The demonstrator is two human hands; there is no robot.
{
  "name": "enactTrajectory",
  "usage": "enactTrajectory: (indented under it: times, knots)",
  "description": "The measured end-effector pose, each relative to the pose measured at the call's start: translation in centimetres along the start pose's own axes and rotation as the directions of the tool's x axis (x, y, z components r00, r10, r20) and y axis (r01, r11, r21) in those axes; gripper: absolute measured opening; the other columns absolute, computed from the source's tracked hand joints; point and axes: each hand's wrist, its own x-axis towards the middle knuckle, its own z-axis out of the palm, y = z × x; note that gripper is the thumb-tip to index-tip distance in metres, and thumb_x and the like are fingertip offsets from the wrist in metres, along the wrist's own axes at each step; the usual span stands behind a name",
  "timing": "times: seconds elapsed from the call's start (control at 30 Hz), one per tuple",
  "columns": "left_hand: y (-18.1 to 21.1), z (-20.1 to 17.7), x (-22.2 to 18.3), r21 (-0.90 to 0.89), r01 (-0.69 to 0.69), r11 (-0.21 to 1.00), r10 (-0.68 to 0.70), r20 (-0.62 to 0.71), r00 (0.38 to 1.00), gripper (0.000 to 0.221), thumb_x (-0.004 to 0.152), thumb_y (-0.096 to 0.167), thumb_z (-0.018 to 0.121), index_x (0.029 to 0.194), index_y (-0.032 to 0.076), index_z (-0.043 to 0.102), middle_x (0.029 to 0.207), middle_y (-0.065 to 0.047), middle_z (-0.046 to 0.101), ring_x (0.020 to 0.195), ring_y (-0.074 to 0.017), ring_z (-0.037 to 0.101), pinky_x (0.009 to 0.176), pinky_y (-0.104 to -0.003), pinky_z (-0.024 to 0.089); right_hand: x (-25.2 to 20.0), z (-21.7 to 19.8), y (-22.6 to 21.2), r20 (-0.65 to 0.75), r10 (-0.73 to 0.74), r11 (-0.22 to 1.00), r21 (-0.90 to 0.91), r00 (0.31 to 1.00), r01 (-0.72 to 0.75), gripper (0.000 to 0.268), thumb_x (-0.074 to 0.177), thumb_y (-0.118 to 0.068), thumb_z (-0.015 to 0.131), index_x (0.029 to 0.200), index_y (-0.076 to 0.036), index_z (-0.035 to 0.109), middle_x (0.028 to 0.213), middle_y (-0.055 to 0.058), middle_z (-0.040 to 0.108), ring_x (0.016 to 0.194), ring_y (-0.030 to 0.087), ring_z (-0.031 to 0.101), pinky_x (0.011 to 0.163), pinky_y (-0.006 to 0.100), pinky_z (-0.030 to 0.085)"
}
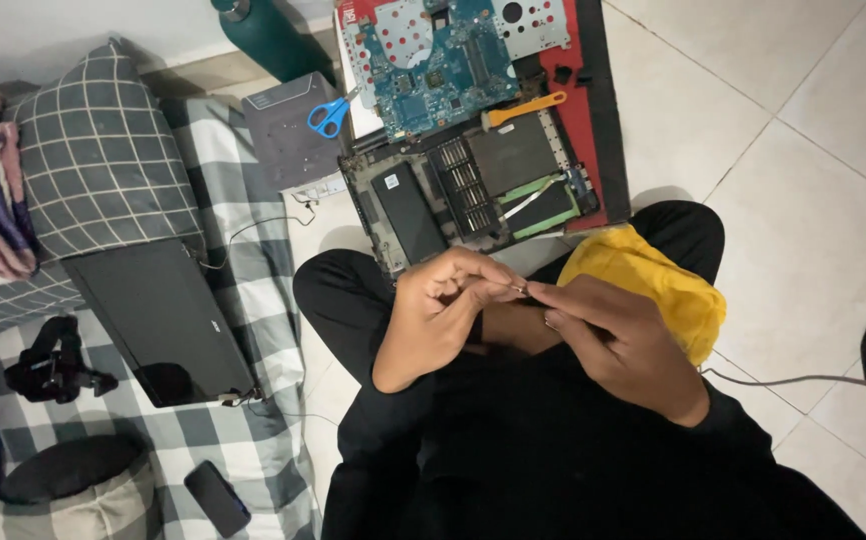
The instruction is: Disassembling and inspecting a laptop hard drive using a screwdriver.
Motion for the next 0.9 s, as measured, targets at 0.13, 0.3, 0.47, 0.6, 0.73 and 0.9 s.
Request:
enactTrajectory:
  times: [0.13, 0.3, 0.47, 0.6, 0.73, 0.9]
  knots:
    - [0.2, 0.4, 0.3, 0.034, -0.008, 0.999, 0.008, -0.001, 1.0, 0.005, 0.096, -0.002, 0.067, 0.097, -0.001, 0.071, 0.084, -0.015, 0.078, 0.081, -0.0124, 0.073, 0.073, -0.032, 0.063, 0.1, -0.3, -0.1, 0.006, -0.003, 1.0, -0.025, 1.0, 0.003, 0.04, 0.089, 0.009, 0.063, 0.129, 0.002, 0.067, 0.076, 0.011, 0.071, 0.059, 0.017, 0.067, 0.054, 0.025, 0.054]
    - [0.1, 0.6, 0.5, 0.075, 0.005, 0.997, -0.006, 0.018, 1.0, 0.005, 0.096, 0.001, 0.068, 0.098, 0.001, 0.072, 0.082, -0.013, 0.078, 0.079, -0.011, 0.072, 0.071, -0.031, 0.062, -0.3, -0.6, 0.3, 0.017, 0.022, 0.999, -0.037, 1.0, -0.021, 0.041, 0.09, 0.006, 0.063, 0.13, -0.001, 0.067, 0.076, 0.009, 0.071, 0.057, 0.016, 0.065, 0.052, 0.025, 0.051]
    - [-0.5, 0.4, 0.5, 0.118, 0.021, 0.993, -0.028, 0.066, 0.997, 0.005, 0.096, 0.001, 0.069, 0.1, 0.001, 0.072, 0.079, -0.012, 0.077, 0.079, -0.0086, 0.067, 0.069, -0.031, 0.06, -0.8, -0.7, 0.8, 0.029, 0.039, 0.997, -0.068, 0.999, -0.037, 0.041, 0.091, 0.004, 0.063, 0.131, -0.005, 0.068, 0.074, 0.008, 0.071, 0.055, 0.014, 0.064, 0.05, 0.025, 0.049]
    - [-1.8, 0.1, 0.1, 0.137, 0.061, 0.989, -0.074, 0.088, 0.993, 0.005, 0.096, 0.002, 0.069, 0.099, 0.001, 0.073, 0.078, -0.013, 0.077, 0.077, -0.0108, 0.066, 0.068, -0.031, 0.058, -1.4, -0.5, 1.8, 0.07, 0.071, 0.995, -0.078, 0.995, -0.065, 0.042, 0.095, -0.001, 0.057, 0.136, -0.008, 0.065, 0.072, 0.008, 0.069, 0.054, 0.016, 0.063, 0.05, 0.028, 0.05]
    - [-2.6, -0.1, 0.3, 0.126, 0.099, 0.987, -0.11, 0.088, 0.99, 0.004, 0.095, 0.0, 0.07, 0.096, 0.0, 0.073, 0.079, -0.014, 0.077, 0.077, -0.0122, 0.065, 0.071, -0.032, 0.056, -1.7, -0.4, 2.8, 0.125, 0.099, 0.99, -0.109, 0.987, -0.085, 0.047, 0.1, -0.006, 0.051, 0.146, -0.01, 0.057, 0.07, 0.007, 0.066, 0.054, 0.016, 0.061, 0.051, 0.029, 0.05]
    - [-3.8, -0.6, 0.5, 0.086, 0.142, 0.986, -0.15, 0.092, 0.984, 0.004, 0.094, 0.002, 0.071, 0.097, 0.001, 0.074, 0.08, -0.013, 0.077, 0.077, -0.0123, 0.065, 0.072, -0.031, 0.055, -1.6, -0.3, 3.6, 0.163, 0.077, 0.992, -0.111, 0.984, -0.059, 0.048, 0.102, -0.007, 0.046, 0.149, -0.007, 0.053, 0.07, 0.008, 0.062, 0.058, 0.017, 0.059, 0.052, 0.03, 0.049]
